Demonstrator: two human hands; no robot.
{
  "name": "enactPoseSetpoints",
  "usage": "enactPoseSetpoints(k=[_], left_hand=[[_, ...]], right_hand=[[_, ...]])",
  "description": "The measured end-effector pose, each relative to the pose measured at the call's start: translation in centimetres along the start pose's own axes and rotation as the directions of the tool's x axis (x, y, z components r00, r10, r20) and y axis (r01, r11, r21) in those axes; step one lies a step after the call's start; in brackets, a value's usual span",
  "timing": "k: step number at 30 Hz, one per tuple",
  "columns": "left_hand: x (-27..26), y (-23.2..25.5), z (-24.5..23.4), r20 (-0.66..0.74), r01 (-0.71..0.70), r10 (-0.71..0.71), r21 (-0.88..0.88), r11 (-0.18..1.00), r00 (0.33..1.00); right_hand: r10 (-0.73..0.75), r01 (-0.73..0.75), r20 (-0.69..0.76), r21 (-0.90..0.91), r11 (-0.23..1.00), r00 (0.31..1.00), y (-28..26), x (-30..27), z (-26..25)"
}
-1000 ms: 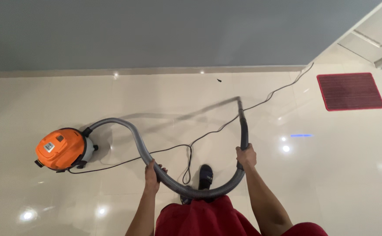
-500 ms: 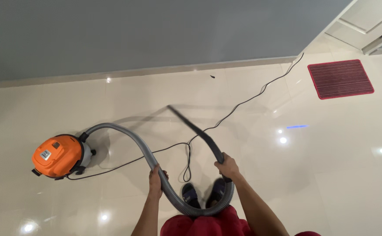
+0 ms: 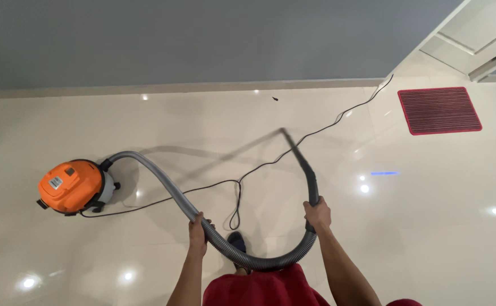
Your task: The person vacuums the floor along the baseboard and corners of a room using the crevice tool attachment of a vacuum cleaner.
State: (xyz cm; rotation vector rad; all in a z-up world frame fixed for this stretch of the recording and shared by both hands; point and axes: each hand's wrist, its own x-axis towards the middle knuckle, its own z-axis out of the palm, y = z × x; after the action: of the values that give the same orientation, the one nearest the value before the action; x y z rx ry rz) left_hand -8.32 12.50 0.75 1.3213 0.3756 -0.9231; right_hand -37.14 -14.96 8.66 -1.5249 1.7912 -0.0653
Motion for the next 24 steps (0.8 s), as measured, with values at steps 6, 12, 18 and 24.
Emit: enactPoseSetpoints(k=[6,12,18,24], left_hand=[[-2.4,-2.4,0.2,-0.019,0.0,0.0,0.01,1.0,1.0],[-4.2,-5.2,0.4,-0.01,0.044,-0.043,0.125,0.991,0.999],[-6.4,-7.9,-0.1,0.022,0.023,-0.025,0.118,0.993,0.999],[-8.3,-9.7,-0.9,0.004,0.04,-0.04,0.114,0.993,0.999]], right_hand=[[-0.049,0.052,0.04,-0.089,0.995,0.998,1.9,-0.9,-1.0],[-0.174,0.207,0.213,-0.148,0.967,0.962,2.3,-4.2,-0.5],[-0.25,0.326,0.368,-0.162,0.931,0.896,2.6,-6.9,0.5],[-0.214,0.249,0.275,-0.1,0.963,0.938,5.8,-6.6,-1.1]])
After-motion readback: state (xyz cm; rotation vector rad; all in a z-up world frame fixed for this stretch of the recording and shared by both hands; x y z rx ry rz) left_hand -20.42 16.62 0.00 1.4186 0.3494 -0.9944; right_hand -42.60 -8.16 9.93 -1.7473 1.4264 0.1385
